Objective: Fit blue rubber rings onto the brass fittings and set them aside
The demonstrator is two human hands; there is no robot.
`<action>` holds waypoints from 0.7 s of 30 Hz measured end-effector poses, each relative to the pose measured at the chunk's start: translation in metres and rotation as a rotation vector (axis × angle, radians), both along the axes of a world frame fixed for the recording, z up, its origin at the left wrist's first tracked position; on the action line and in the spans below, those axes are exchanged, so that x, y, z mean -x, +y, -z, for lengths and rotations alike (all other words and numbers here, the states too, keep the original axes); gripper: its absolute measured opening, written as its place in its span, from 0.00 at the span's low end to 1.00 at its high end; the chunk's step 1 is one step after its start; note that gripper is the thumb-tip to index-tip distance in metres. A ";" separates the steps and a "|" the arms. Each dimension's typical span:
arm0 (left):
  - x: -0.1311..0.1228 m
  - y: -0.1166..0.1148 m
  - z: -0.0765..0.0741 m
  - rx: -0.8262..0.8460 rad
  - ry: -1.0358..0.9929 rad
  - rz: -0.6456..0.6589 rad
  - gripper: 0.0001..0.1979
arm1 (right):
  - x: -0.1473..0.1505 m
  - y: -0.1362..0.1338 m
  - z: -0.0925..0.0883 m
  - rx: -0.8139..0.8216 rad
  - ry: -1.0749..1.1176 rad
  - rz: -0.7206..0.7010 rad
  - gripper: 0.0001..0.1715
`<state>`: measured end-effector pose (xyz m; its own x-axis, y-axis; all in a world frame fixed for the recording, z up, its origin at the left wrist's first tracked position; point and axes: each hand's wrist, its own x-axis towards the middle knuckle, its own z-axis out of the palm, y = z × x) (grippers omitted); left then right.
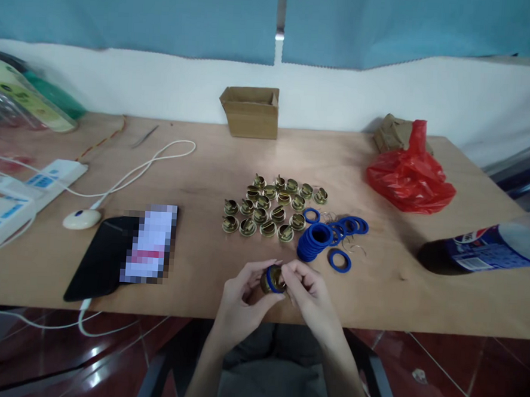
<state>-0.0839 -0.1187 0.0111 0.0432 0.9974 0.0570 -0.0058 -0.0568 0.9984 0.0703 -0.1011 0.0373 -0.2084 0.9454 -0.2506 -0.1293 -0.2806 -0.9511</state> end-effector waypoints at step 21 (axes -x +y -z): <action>0.001 -0.001 0.005 -0.060 -0.006 -0.002 0.23 | 0.007 0.001 -0.002 -0.153 -0.130 0.073 0.23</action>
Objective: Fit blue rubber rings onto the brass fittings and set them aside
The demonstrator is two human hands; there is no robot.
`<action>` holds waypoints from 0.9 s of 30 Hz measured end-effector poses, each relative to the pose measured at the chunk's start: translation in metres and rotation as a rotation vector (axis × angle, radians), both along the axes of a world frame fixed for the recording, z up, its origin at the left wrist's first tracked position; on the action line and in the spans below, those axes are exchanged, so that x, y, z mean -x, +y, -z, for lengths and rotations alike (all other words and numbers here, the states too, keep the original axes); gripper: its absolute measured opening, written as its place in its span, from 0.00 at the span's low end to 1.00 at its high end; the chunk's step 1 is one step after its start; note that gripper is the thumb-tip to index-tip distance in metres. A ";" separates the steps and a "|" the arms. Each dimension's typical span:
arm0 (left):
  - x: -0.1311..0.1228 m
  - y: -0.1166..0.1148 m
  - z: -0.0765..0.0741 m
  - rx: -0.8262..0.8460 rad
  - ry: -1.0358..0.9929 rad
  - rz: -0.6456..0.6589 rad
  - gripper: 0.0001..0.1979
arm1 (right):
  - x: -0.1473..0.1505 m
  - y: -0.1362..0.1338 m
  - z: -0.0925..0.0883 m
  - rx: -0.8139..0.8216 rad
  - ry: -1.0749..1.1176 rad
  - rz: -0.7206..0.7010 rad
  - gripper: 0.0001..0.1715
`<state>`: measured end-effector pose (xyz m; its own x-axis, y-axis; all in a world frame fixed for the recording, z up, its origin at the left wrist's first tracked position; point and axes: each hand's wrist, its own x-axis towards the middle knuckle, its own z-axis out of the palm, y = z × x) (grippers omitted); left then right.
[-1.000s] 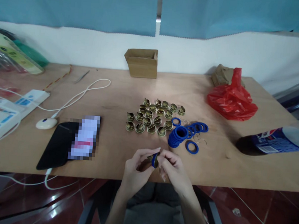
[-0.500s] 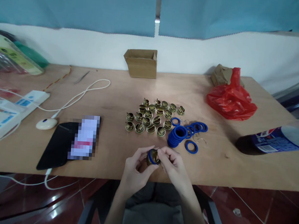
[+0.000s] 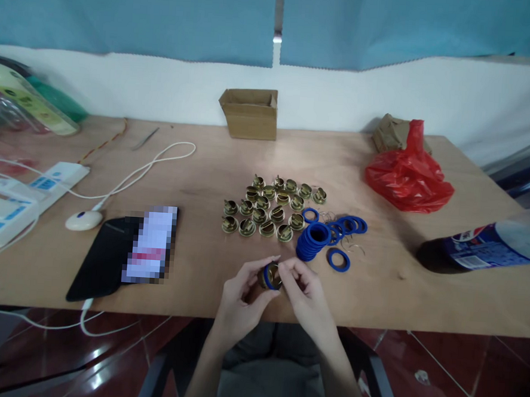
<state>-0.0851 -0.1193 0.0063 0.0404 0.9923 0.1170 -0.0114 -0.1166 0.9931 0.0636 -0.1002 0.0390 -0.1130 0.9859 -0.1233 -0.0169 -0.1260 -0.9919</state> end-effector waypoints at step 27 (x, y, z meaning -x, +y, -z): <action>0.000 0.001 -0.002 -0.077 0.158 -0.080 0.21 | -0.002 -0.004 -0.003 0.224 0.164 -0.100 0.28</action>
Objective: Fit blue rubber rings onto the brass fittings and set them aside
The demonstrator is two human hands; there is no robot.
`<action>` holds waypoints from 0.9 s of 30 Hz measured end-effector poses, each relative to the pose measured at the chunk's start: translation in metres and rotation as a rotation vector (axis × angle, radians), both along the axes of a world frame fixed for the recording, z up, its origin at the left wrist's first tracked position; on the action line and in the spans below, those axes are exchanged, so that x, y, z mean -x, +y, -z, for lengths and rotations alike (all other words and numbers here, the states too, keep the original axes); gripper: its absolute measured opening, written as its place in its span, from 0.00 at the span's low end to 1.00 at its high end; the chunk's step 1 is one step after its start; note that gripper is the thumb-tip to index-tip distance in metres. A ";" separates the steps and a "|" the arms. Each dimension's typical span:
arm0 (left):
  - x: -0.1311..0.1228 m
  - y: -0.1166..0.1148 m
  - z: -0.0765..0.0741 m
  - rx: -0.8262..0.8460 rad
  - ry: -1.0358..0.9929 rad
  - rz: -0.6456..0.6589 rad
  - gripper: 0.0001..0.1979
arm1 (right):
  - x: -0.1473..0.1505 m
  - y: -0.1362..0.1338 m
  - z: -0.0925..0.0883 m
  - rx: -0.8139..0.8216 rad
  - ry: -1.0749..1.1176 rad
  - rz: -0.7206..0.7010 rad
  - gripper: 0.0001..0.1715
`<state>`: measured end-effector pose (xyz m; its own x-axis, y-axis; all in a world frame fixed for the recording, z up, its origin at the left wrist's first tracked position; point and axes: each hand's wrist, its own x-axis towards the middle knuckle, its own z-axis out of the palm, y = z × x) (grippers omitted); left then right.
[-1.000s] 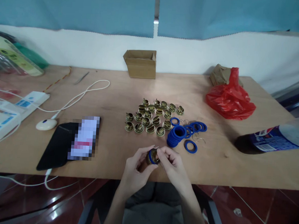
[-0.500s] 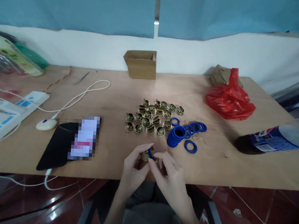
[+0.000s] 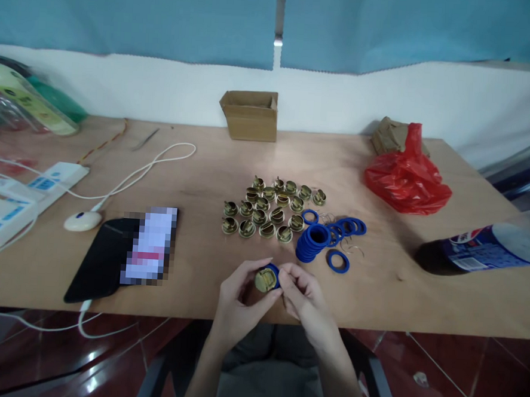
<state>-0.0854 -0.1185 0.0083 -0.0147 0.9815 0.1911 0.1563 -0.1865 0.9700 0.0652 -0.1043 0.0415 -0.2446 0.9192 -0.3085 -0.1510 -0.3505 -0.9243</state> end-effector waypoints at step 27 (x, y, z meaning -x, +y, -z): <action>0.000 0.005 0.000 0.100 0.065 0.095 0.21 | -0.008 -0.015 0.001 -0.677 -0.767 0.152 0.09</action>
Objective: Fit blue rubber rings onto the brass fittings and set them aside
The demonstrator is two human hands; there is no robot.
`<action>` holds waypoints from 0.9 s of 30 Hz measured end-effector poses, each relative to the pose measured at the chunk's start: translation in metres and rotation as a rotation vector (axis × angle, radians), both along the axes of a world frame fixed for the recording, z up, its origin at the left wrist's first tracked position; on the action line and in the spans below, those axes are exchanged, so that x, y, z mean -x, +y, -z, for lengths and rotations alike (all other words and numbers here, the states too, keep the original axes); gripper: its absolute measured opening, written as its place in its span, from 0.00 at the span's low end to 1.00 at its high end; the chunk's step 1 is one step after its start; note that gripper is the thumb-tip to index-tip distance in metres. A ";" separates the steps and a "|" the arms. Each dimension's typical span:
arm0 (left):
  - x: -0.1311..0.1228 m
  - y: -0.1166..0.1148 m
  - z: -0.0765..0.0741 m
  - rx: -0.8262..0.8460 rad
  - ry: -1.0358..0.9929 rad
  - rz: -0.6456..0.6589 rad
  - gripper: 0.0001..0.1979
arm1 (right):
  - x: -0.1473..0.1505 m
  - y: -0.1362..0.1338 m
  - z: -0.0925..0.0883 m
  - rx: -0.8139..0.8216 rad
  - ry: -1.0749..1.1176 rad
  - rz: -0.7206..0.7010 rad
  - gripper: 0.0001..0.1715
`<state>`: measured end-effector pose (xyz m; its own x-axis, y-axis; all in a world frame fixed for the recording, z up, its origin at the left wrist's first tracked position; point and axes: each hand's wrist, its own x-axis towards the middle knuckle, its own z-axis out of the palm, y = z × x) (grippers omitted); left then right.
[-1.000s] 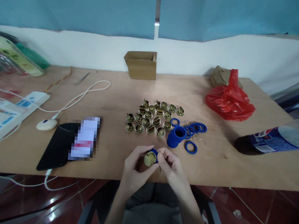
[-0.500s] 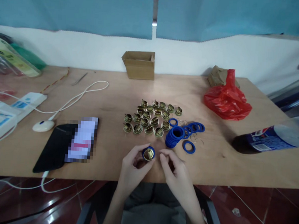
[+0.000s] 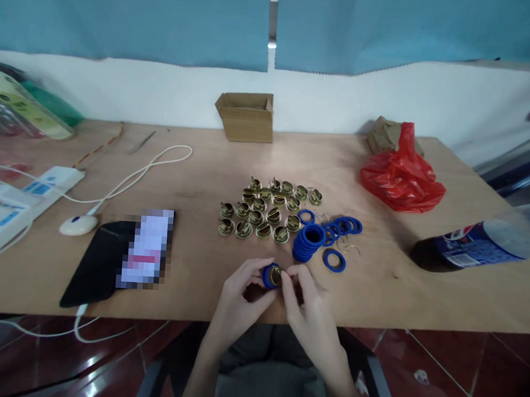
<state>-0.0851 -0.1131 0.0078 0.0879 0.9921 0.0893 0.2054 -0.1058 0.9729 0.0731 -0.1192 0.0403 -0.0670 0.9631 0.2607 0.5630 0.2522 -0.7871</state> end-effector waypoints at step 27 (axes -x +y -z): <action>-0.001 0.004 -0.004 0.019 0.126 -0.004 0.09 | -0.108 0.006 0.004 -0.247 -0.359 0.585 0.18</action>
<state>-0.0844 -0.1094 0.0117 0.0935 0.9939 0.0588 0.3268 -0.0865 0.9411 0.1810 -0.1133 0.0361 0.3182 0.7836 0.5337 0.8728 -0.0224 -0.4875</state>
